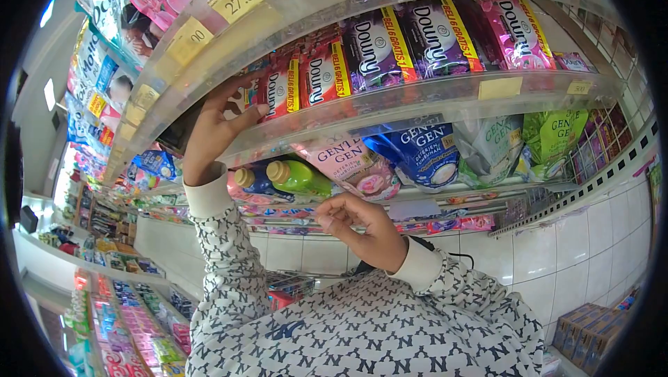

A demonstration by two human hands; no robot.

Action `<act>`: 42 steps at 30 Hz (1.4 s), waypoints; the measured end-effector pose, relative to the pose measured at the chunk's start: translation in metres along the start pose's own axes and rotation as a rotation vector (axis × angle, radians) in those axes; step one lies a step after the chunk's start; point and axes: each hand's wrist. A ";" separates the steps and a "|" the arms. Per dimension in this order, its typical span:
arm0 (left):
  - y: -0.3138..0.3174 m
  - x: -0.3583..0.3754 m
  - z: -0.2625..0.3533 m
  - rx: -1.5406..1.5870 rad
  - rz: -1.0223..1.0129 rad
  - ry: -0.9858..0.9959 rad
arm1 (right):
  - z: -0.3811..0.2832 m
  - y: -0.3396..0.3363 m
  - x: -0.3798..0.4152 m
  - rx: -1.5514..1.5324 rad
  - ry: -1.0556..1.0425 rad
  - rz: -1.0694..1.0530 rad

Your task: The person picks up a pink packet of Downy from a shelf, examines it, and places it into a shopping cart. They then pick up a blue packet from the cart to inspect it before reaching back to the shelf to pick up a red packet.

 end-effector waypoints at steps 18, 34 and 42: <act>-0.007 -0.012 -0.002 -0.029 -0.166 0.279 | 0.003 0.005 0.003 -0.033 0.040 -0.028; 0.000 -0.007 -0.016 0.076 -0.109 0.158 | 0.009 0.014 0.005 -0.032 0.079 -0.040; -0.002 0.003 -0.025 0.022 -0.006 0.289 | 0.016 0.030 0.011 -0.029 0.097 0.015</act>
Point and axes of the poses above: each hand's wrist, its own x-axis away from the middle knuckle, its own y-axis out of the palm, z = x × y, and after that the axes turned 1 degree about z, right-handed
